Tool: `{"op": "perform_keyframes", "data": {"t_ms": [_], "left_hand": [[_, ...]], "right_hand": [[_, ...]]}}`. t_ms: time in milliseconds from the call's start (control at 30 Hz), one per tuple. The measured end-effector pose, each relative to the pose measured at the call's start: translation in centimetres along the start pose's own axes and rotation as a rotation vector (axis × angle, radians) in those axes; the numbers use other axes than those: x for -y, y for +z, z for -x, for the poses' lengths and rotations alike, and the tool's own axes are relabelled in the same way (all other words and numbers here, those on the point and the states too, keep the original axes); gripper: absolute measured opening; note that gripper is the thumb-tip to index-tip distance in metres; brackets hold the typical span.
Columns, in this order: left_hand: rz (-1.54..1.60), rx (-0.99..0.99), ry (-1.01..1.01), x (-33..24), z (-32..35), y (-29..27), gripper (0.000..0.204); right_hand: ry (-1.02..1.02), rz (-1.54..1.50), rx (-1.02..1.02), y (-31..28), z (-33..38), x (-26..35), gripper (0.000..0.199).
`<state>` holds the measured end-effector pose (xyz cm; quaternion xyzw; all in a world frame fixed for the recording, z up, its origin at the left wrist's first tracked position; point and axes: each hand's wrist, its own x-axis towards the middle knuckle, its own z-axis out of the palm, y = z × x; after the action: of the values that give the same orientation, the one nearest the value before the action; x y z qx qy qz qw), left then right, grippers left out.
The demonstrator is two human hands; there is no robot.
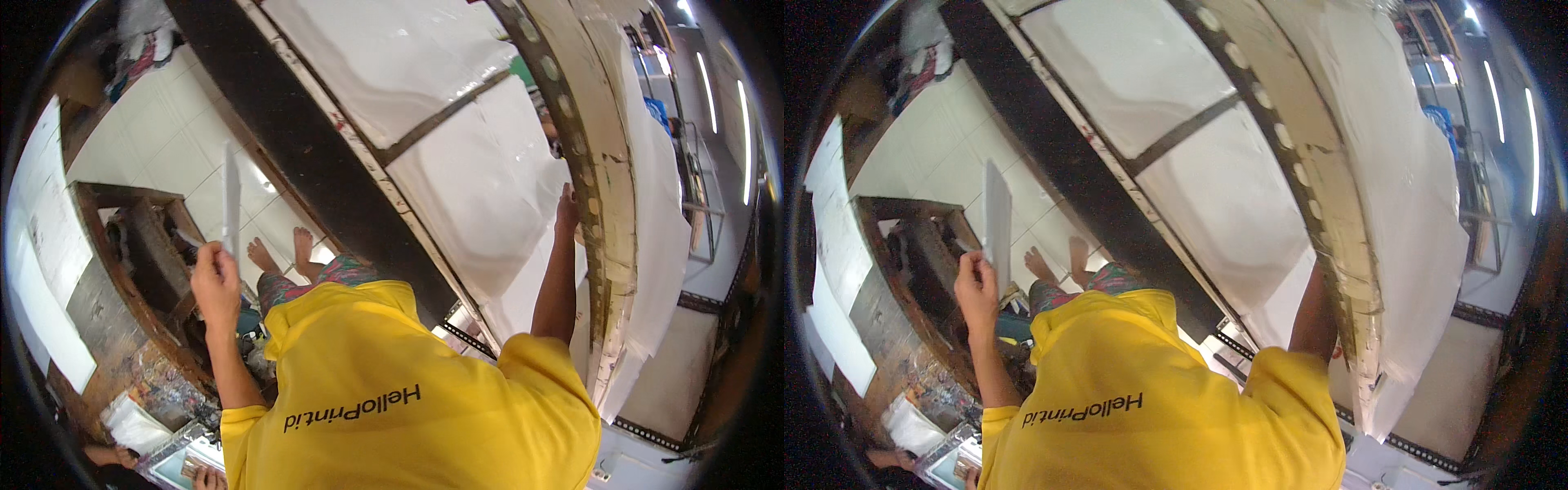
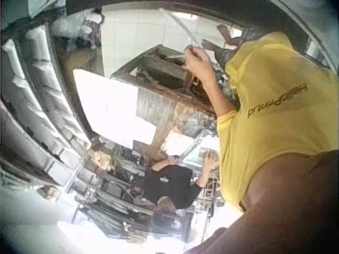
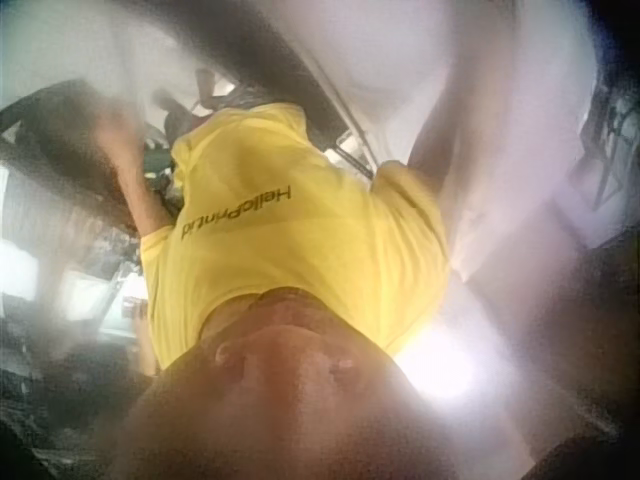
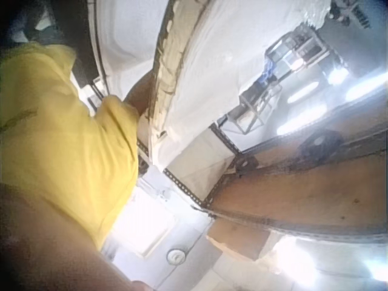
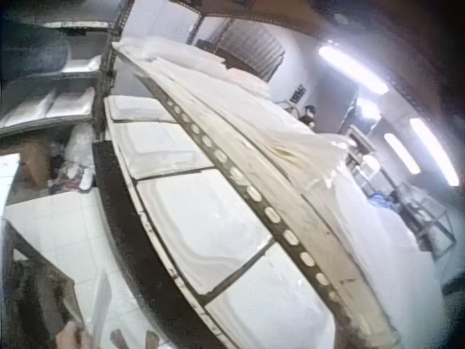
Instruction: The person repeatedly picks up white sheets from a table and places them onto a nearby metal rack. The person handles the sheets one at a time, stacking them in a pile on the rack.
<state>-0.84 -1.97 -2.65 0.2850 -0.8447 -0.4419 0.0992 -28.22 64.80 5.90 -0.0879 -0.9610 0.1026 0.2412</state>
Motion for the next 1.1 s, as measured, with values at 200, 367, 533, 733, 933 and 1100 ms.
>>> {"op": "perform_keyframes", "data": {"t_ms": [200,367,533,733,933,1100], "left_hand": [[0.034,-0.038,0.184,-1.9,0.4,0.4,0.015],[-0.044,-0.049,0.255,-3.1,1.5,0.2,0.013],[-0.008,-0.165,0.311,-1.9,2.3,-3.5,0.014],[0.179,-0.223,0.127,0.1,3.0,-8.7,0.02],[0.241,-0.419,-0.113,5.1,1.6,-13.5,0.022],[0.172,-0.343,-0.157,9.3,-1.4,-14.2,0.014]], "right_hand": [[-0.295,-0.881,0.78,0.4,12.8,30.3,0.042],[-0.567,-0.921,1.306,0.3,22.3,46.2,0.054],[-0.704,-0.847,1.362,3.3,26.2,52.9,0.028],[-0.832,-0.812,1.367,3.9,26.6,58.4,0.014],[-0.674,-0.902,1.015,2.8,19.8,56.2,0.024],[-0.24,-0.949,0.557,-0.3,13.9,45.1,0.019]]}}
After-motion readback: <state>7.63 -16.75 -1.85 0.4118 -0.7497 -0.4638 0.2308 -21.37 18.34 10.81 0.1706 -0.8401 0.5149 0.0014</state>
